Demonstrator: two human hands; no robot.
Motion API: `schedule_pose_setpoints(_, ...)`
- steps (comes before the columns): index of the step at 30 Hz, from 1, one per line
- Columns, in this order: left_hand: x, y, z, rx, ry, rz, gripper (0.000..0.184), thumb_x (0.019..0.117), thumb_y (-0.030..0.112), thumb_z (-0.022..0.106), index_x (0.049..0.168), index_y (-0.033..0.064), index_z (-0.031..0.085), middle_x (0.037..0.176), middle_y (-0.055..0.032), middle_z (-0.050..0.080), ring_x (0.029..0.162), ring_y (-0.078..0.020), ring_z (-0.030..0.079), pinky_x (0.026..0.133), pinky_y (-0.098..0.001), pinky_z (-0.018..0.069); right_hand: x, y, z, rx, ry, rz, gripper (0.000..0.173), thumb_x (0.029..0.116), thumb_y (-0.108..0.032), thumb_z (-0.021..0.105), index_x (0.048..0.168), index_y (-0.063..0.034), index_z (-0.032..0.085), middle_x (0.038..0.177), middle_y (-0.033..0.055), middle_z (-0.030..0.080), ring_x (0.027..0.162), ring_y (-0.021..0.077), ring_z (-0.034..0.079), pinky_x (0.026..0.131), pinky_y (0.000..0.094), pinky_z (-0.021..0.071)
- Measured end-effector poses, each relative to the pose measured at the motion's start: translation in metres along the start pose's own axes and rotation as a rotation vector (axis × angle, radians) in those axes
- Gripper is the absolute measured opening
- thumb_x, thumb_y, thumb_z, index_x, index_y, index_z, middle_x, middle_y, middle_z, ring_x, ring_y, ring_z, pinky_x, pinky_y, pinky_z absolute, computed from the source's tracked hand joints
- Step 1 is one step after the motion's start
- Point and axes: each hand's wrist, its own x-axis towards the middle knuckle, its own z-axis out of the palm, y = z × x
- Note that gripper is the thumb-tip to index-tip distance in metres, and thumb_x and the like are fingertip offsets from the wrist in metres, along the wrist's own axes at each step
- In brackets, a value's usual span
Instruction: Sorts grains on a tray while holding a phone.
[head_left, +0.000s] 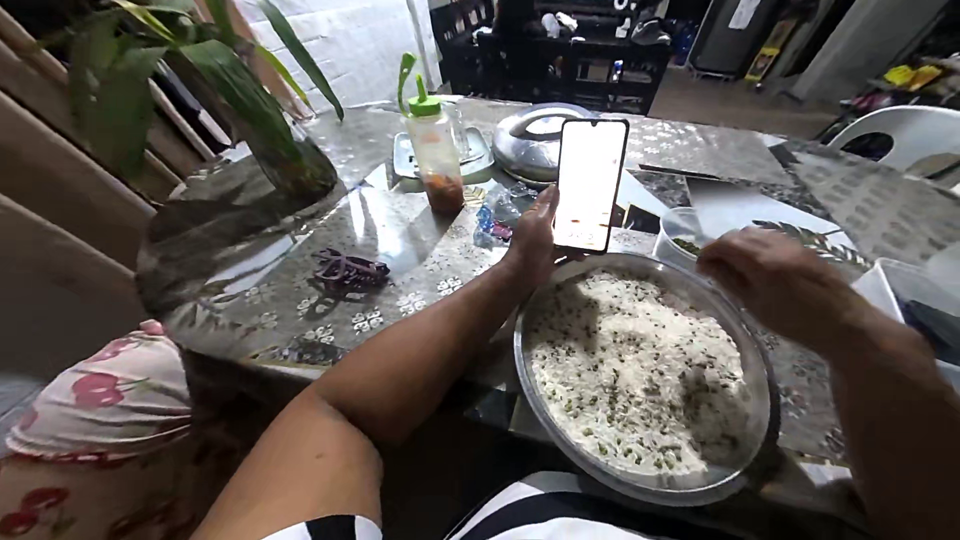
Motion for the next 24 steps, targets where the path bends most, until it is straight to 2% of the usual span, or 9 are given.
schedule_pose_setpoints(4,0.001,0.003,-0.001,0.033,-0.004,0.021,0.044,0.1130,0.040,0.028,0.145,0.0146,0.045,0.111,-0.0141,0.069,0.078,-0.0253,0.071,0.056,-0.0382,0.0595,0.003,0.040,0.002,-0.061,0.066,0.226,0.019,0.1035,-0.008,0.057,0.108,0.0073,0.068,0.103,0.0294,0.069,0.097,0.0498,0.067,0.087,0.0651,0.0515)
schedule_pose_setpoints(8,0.001,0.000,-0.006,0.024,0.002,0.034,0.045,0.1125,0.040,0.031,0.148,0.0147,0.044,0.123,-0.0129,0.066,0.096,-0.0276,0.072,0.071,-0.0456,0.0625,0.005,0.051,0.007,-0.048,-0.086,0.358,0.033,0.1092,-0.018,0.047,0.123,0.0063,0.065,0.116,0.0340,0.065,0.113,0.0534,0.062,0.098,0.0667,0.0456)
schedule_pose_setpoints(9,0.001,0.001,-0.005,0.010,0.016,0.046,0.046,0.1124,0.039,0.033,0.149,0.0140,0.044,0.126,-0.0132,0.066,0.100,-0.0285,0.071,0.075,-0.0482,0.0625,0.005,0.048,0.004,-0.022,-0.082,0.353,0.032,0.1089,-0.017,0.048,0.123,0.0058,0.066,0.117,0.0328,0.066,0.113,0.0509,0.063,0.100,0.0641,0.0458)
schedule_pose_setpoints(11,0.003,0.004,-0.002,-0.004,0.029,0.082,0.044,0.1127,0.038,0.032,0.145,0.0119,0.048,0.122,-0.0120,0.067,0.101,-0.0273,0.071,0.076,-0.0490,0.0631,0.005,0.040,-0.002,0.041,-0.046,0.250,0.025,0.1051,-0.013,0.053,0.113,0.0052,0.069,0.109,0.0275,0.069,0.102,0.0412,0.067,0.095,0.0555,0.0507)
schedule_pose_setpoints(14,0.005,0.005,-0.003,-0.027,0.031,0.085,0.044,0.1127,0.039,0.031,0.140,0.0112,0.051,0.118,-0.0124,0.069,0.099,-0.0288,0.072,0.074,-0.0504,0.0629,0.007,0.016,-0.008,0.141,-0.185,0.083,0.012,0.0972,-0.007,0.064,0.102,-0.0027,0.074,0.097,0.0153,0.071,0.088,0.0270,0.067,0.084,0.0462,0.0542)
schedule_pose_setpoints(16,0.007,0.006,-0.006,-0.028,0.012,0.079,0.045,0.1126,0.040,0.030,0.141,0.0126,0.050,0.120,-0.0125,0.069,0.100,-0.0304,0.072,0.075,-0.0524,0.0624,0.010,0.001,0.004,0.140,-0.261,0.003,0.011,0.0950,-0.006,0.067,0.102,-0.0058,0.076,0.100,0.0140,0.072,0.096,0.0311,0.068,0.089,0.0490,0.0535)
schedule_pose_setpoints(18,0.006,0.003,-0.008,-0.026,-0.001,0.072,0.045,0.1126,0.041,0.029,0.142,0.0129,0.049,0.120,-0.0135,0.069,0.097,-0.0316,0.072,0.072,-0.0520,0.0629,0.009,-0.007,0.029,0.101,-0.279,-0.045,0.017,0.0948,-0.005,0.067,0.109,-0.0059,0.076,0.107,0.0171,0.073,0.105,0.0385,0.067,0.095,0.0545,0.0523)
schedule_pose_setpoints(21,0.005,0.004,-0.007,-0.014,0.003,0.099,0.045,0.1125,0.041,0.030,0.138,0.0118,0.052,0.113,-0.0133,0.071,0.088,-0.0301,0.074,0.064,-0.0479,0.0632,0.013,-0.009,0.050,0.034,-0.344,-0.050,0.020,0.0948,0.002,0.060,0.104,-0.0057,0.075,0.104,0.0174,0.072,0.105,0.0394,0.067,0.092,0.0584,0.0529)
schedule_pose_setpoints(24,0.005,0.003,-0.007,-0.009,0.009,0.062,0.046,0.1124,0.042,0.029,0.141,0.0132,0.051,0.114,-0.0139,0.071,0.085,-0.0301,0.074,0.062,-0.0465,0.0626,0.009,-0.007,0.050,0.058,-0.308,-0.082,0.018,0.0911,0.007,0.063,0.096,-0.0060,0.075,0.095,0.0141,0.072,0.099,0.0359,0.069,0.089,0.0554,0.0551)
